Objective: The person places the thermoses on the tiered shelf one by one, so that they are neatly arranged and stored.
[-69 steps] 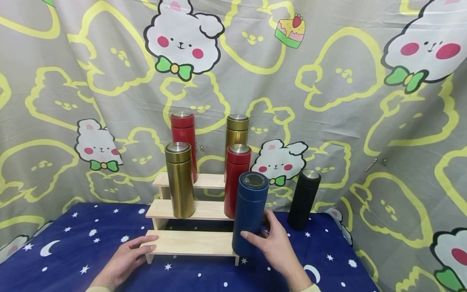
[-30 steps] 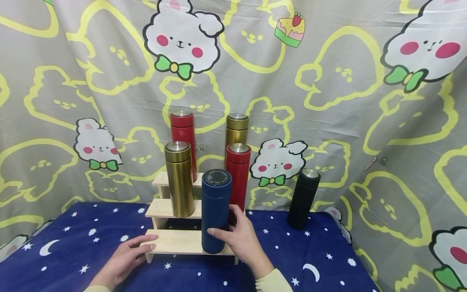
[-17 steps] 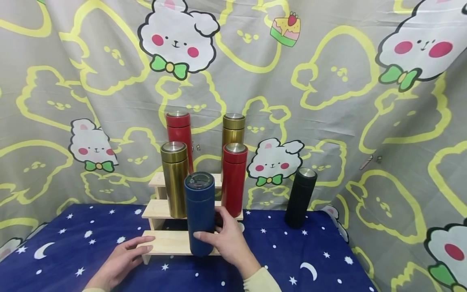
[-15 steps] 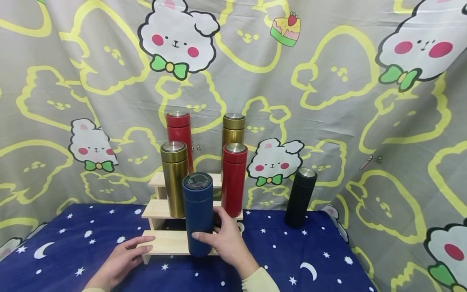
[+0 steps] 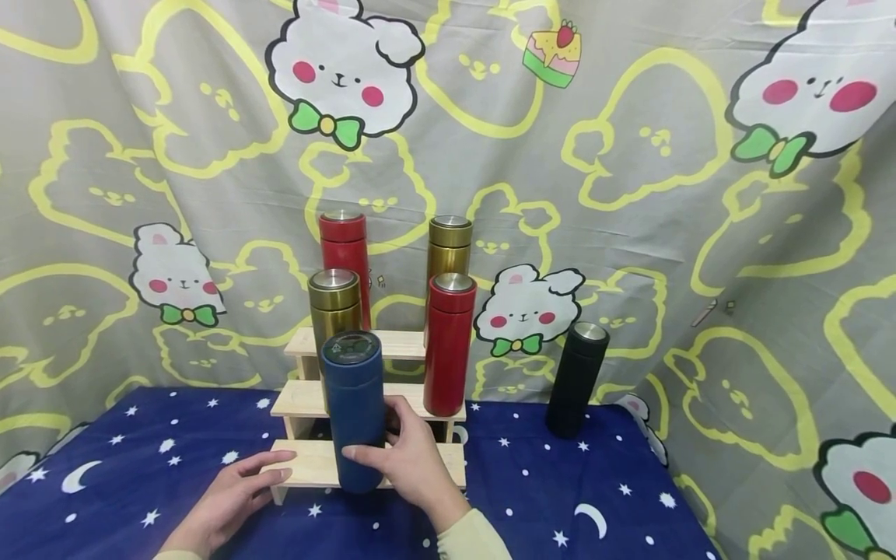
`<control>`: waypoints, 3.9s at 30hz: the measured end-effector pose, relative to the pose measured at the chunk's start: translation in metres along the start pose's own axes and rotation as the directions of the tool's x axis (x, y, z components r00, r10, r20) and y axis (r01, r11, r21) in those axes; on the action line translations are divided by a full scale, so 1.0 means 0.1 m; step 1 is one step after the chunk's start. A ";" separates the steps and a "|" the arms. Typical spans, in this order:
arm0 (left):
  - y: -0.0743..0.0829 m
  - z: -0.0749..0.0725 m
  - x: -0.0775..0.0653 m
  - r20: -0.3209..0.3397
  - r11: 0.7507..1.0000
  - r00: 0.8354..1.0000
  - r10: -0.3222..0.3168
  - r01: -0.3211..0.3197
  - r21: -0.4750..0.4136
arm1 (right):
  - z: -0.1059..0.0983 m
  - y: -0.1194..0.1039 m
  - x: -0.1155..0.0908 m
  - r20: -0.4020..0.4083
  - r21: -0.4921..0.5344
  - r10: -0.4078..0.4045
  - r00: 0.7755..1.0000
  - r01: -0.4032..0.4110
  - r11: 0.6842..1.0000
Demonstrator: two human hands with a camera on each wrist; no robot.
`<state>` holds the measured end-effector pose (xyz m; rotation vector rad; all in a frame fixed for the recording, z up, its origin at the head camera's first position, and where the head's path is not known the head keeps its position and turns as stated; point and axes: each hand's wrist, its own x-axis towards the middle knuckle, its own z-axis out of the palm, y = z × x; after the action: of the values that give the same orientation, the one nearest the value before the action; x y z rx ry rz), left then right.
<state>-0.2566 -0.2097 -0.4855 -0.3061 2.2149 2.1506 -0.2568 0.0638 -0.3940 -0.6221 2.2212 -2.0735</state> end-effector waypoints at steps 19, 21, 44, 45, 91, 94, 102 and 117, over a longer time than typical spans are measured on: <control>0.01 -0.01 0.00 0.001 1.000 1.000 -0.024 0.024 0.008 | 0.29 0.04 0.13 0.006 0.022 0.013 1.000 -0.013 1.000; 0.01 -0.01 0.01 0.003 1.000 1.000 -0.021 0.021 0.009 | 0.31 0.04 0.14 0.005 0.029 0.015 1.000 -0.015 0.999; 0.03 0.00 -0.01 0.008 1.000 1.000 -0.011 0.011 0.005 | 0.42 0.17 0.20 -0.046 -0.010 0.010 0.999 -0.010 1.000; 0.03 0.00 -0.01 0.009 1.000 1.000 -0.008 0.008 0.006 | 0.42 0.17 0.20 -0.047 -0.012 0.006 0.999 -0.007 1.000; -0.01 -0.03 0.00 0.019 1.000 1.000 -0.002 0.002 0.009 | -0.29 0.08 -0.31 -0.030 -0.085 -0.027 0.999 0.024 0.996; -0.01 -0.03 0.00 0.016 1.000 1.000 -0.011 0.011 0.010 | -0.39 0.09 -0.36 -0.061 -0.102 -0.038 0.997 0.032 0.994; 0.00 -0.03 0.00 0.012 1.000 1.000 -0.024 0.024 0.016 | -0.65 0.12 -0.46 -0.142 -0.140 -0.044 0.989 0.024 0.990; 0.00 -0.01 0.00 0.014 1.000 1.000 -0.027 0.027 0.010 | -0.98 0.12 -0.61 -0.261 -0.174 -0.002 0.965 -0.045 0.984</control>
<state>-0.2568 -0.2109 -0.4856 -0.3172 2.2006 2.1210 -0.2330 0.1758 -0.4096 -0.3465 2.5648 -2.0669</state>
